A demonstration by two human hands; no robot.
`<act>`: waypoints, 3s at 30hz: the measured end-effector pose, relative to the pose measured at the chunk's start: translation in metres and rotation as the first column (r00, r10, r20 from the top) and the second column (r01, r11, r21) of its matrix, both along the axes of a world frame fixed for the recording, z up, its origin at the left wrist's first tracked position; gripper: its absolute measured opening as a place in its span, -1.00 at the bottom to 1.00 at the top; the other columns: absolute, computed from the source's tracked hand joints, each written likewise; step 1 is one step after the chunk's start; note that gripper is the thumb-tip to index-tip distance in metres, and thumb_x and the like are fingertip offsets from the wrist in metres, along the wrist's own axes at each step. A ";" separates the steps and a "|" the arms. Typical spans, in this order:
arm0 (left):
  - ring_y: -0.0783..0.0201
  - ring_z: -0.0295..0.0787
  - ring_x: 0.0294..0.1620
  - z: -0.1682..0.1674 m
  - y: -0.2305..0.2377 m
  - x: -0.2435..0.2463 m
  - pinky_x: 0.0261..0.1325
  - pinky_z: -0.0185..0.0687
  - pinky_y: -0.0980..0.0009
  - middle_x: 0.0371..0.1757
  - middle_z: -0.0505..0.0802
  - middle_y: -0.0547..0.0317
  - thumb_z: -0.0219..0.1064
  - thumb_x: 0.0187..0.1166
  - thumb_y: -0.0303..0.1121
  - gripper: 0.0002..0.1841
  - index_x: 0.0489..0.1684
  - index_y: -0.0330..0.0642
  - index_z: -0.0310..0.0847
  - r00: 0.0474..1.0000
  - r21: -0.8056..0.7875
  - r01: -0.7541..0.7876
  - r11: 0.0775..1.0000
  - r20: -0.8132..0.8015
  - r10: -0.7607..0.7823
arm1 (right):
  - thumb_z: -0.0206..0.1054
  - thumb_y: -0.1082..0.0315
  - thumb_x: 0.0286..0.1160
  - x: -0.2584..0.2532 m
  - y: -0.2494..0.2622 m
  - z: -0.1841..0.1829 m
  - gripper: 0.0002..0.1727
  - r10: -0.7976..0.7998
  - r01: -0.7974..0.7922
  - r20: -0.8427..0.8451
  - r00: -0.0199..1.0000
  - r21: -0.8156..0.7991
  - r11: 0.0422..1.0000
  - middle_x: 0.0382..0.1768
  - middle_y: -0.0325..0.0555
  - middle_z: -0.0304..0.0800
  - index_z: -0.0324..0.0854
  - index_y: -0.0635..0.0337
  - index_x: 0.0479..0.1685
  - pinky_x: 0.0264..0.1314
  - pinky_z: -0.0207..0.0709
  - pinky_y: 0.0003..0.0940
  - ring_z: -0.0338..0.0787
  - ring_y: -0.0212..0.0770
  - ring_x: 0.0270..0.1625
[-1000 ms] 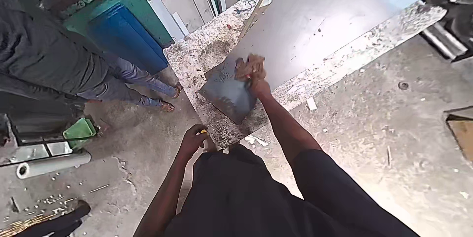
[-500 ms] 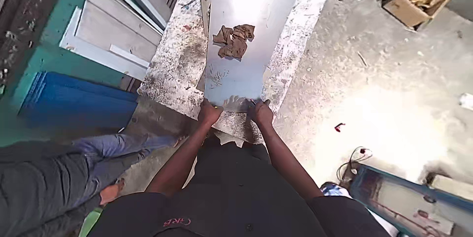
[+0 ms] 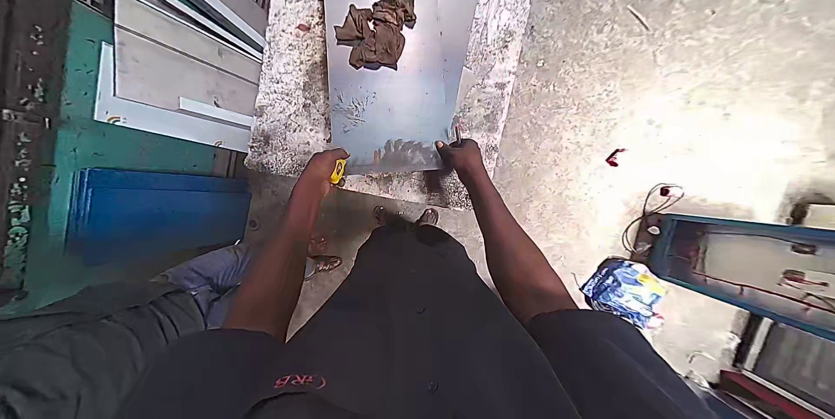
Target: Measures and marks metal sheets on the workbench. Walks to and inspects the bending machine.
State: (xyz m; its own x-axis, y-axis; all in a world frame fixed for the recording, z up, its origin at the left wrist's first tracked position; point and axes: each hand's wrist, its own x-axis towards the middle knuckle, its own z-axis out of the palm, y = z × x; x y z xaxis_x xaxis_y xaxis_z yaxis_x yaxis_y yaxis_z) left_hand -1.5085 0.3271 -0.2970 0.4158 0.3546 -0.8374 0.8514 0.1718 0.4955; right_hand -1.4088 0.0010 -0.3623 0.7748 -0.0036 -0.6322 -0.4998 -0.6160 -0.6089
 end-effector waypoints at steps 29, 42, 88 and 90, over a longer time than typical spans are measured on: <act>0.22 0.83 -0.18 0.008 0.007 -0.184 -0.09 0.82 0.06 -0.08 0.86 0.16 0.56 0.43 0.10 -0.23 0.55 -0.07 0.33 0.231 0.369 0.838 0.403 0.429 -0.873 | 0.46 0.24 0.55 -0.277 0.102 0.060 -0.82 0.080 0.127 -0.273 0.959 0.661 0.739 -0.62 -0.26 0.59 0.65 0.14 -0.28 -0.67 0.27 -0.57 0.42 -0.45 -0.70; -0.30 0.81 0.05 -0.048 0.156 -0.152 0.02 0.54 -0.53 -0.05 0.90 -0.11 0.34 0.60 0.02 -0.69 0.11 0.14 0.81 0.334 0.364 0.908 0.206 -0.337 -0.880 | 0.37 0.05 0.66 -0.210 0.001 0.003 -0.66 -0.360 0.385 -0.165 0.918 0.162 0.908 -0.39 -0.23 0.80 0.71 0.17 0.04 -0.71 0.09 -0.51 0.30 -0.46 -0.72; -0.27 0.81 0.07 -0.059 0.178 -0.144 0.06 0.54 -0.56 -0.04 0.90 -0.09 0.36 0.59 0.16 -0.64 0.01 0.16 0.84 0.306 0.241 0.947 0.211 -0.488 -0.817 | 0.43 0.21 0.54 -0.122 -0.030 -0.018 -0.78 0.466 -0.529 0.251 0.848 0.405 0.745 -0.40 -0.23 0.82 0.72 0.17 -0.06 -0.20 0.75 -0.30 0.79 -0.40 -0.37; -0.28 0.80 0.09 -0.057 0.177 -0.143 0.05 0.53 -0.57 -0.03 0.90 -0.08 0.36 0.59 0.16 -0.65 0.00 0.17 0.84 0.312 0.243 0.945 0.217 -0.487 -0.816 | 0.43 0.21 0.53 -0.122 -0.029 -0.016 -0.79 0.475 -0.540 0.257 0.842 0.396 0.743 -0.40 -0.25 0.82 0.72 0.16 -0.09 -0.19 0.72 -0.32 0.78 -0.42 -0.36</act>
State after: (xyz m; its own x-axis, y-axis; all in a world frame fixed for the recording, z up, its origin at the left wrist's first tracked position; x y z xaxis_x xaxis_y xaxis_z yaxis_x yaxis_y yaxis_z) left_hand -1.6519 0.5038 -0.3540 0.5430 0.1866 -0.8187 0.3822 -0.9231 0.0432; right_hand -1.5309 -0.0276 -0.3786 0.6559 0.6637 -0.3595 -0.0864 -0.4072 -0.9093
